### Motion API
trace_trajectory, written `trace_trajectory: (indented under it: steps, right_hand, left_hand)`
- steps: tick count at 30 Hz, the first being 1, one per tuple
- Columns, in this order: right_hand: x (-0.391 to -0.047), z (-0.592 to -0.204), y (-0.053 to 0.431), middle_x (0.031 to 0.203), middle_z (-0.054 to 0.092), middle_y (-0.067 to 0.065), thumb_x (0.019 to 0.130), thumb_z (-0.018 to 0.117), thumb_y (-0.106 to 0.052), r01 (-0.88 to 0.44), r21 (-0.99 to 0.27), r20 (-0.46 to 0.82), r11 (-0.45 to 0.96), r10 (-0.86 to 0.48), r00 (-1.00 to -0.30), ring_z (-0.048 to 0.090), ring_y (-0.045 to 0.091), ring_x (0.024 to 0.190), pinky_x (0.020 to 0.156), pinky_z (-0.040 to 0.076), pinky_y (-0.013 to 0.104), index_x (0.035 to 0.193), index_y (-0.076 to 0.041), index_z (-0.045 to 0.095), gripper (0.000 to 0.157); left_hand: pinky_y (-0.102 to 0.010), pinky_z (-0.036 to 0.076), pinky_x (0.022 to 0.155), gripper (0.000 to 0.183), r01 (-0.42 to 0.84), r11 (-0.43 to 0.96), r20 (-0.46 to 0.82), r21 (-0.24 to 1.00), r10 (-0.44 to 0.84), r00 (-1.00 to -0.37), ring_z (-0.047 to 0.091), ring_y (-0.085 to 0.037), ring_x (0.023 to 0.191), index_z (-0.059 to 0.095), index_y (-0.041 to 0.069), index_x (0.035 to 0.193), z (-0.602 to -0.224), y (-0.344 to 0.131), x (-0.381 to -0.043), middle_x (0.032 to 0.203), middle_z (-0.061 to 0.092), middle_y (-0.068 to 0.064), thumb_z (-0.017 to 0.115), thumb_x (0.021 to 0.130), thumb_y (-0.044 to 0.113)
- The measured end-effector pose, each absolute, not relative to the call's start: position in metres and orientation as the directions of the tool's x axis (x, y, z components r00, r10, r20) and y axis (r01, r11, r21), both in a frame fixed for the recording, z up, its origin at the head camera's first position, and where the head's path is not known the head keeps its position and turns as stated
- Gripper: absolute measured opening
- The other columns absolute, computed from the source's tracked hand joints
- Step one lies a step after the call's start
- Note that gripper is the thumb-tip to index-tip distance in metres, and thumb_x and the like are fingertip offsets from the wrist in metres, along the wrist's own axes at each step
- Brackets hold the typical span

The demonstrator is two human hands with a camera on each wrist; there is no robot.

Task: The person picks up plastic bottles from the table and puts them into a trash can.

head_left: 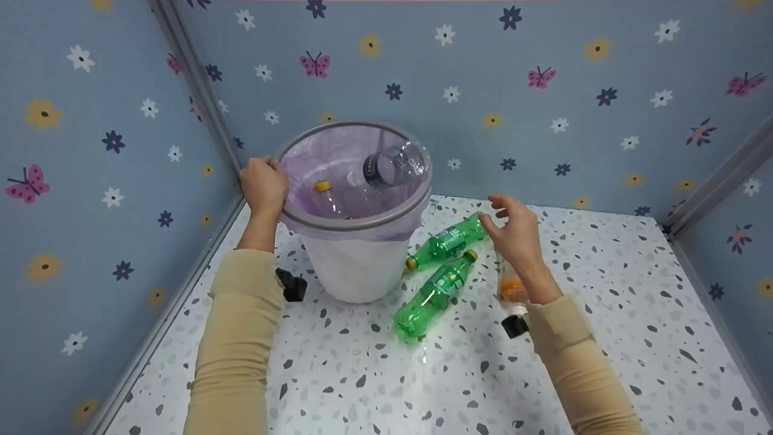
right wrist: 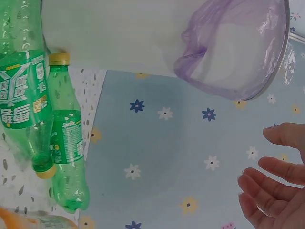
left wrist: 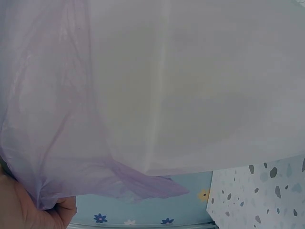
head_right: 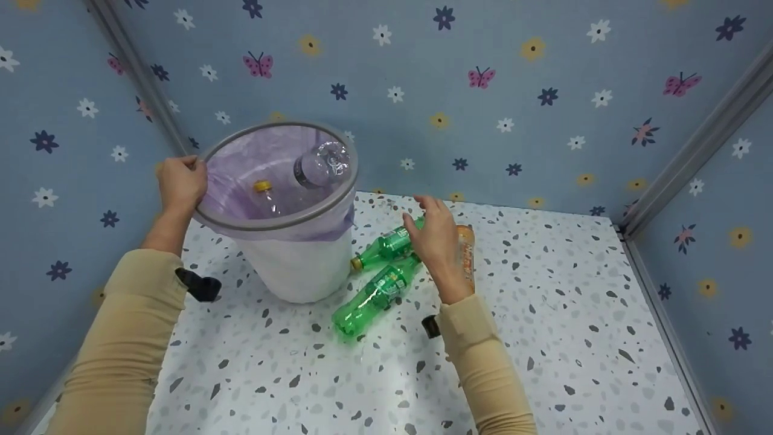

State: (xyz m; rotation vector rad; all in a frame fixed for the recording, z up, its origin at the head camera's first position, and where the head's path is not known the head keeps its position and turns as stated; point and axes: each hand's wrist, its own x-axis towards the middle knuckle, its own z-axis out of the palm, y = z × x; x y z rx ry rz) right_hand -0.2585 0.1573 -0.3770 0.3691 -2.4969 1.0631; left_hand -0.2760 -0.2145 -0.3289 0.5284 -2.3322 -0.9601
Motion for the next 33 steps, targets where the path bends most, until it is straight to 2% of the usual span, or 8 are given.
trace_trajectory:
  steps: [10, 21, 27, 33]
  right_hand:
    - [-0.257, -0.413, 0.181, 0.106, 0.054, 0.021, 0.082, 0.063, -0.015, -0.278, -0.649, 0.387, 0.708, -0.006, -0.922, 0.051, 0.031, 0.09, 0.076, 0.042, 0.041, 0.115, 0.003, 0.052, 0.039]
    - [-0.259, -0.447, 0.204, 0.108, 0.047, 0.027, 0.082, 0.063, -0.015, -0.165, -0.645, 0.264, 0.746, 0.016, -0.964, 0.048, 0.039, 0.095, 0.077, 0.04, 0.047, 0.119, 0.008, 0.046, 0.047]
    - [-0.264, -0.46, 0.215, 0.114, 0.041, 0.032, 0.082, 0.062, -0.017, -0.047, -0.605, 0.136, 0.795, 0.045, -0.99, 0.043, 0.042, 0.102, 0.084, 0.036, 0.049, 0.123, 0.012, 0.037, 0.056]
    - [-0.269, -0.472, 0.224, 0.12, 0.033, 0.034, 0.083, 0.061, -0.021, 0.103, -0.564, -0.039, 0.819, 0.098, -0.994, 0.038, 0.043, 0.108, 0.089, 0.033, 0.05, 0.128, 0.013, 0.027, 0.066]
  left_hand:
    - [-0.036, 0.035, 0.064, 0.031, -0.165, 0.654, 0.31, 0.738, -0.546, -0.778, 0.04, -0.023, 0.066, 0.035, 0.008, 0.059, -0.328, -0.215, -0.276, 0.062, 0.041, -0.008, 0.04, 0.09, 0.009]
    - [-0.03, 0.03, 0.056, 0.032, -0.183, 0.632, 0.275, 0.753, -0.556, -0.785, 0.038, -0.019, 0.063, 0.033, 0.009, 0.06, -0.324, -0.214, -0.275, 0.06, 0.038, -0.004, 0.042, 0.09, 0.01]
    - [-0.032, 0.033, 0.06, 0.032, -0.182, 0.639, 0.283, 0.747, -0.555, -0.782, 0.039, -0.021, 0.065, 0.035, 0.008, 0.06, -0.325, -0.214, -0.275, 0.063, 0.041, -0.006, 0.042, 0.09, 0.01]
    - [-0.033, 0.033, 0.061, 0.032, -0.184, 0.641, 0.282, 0.745, -0.553, -0.784, 0.038, -0.021, 0.065, 0.034, 0.008, 0.059, -0.326, -0.214, -0.275, 0.06, 0.038, -0.006, 0.041, 0.091, 0.01]
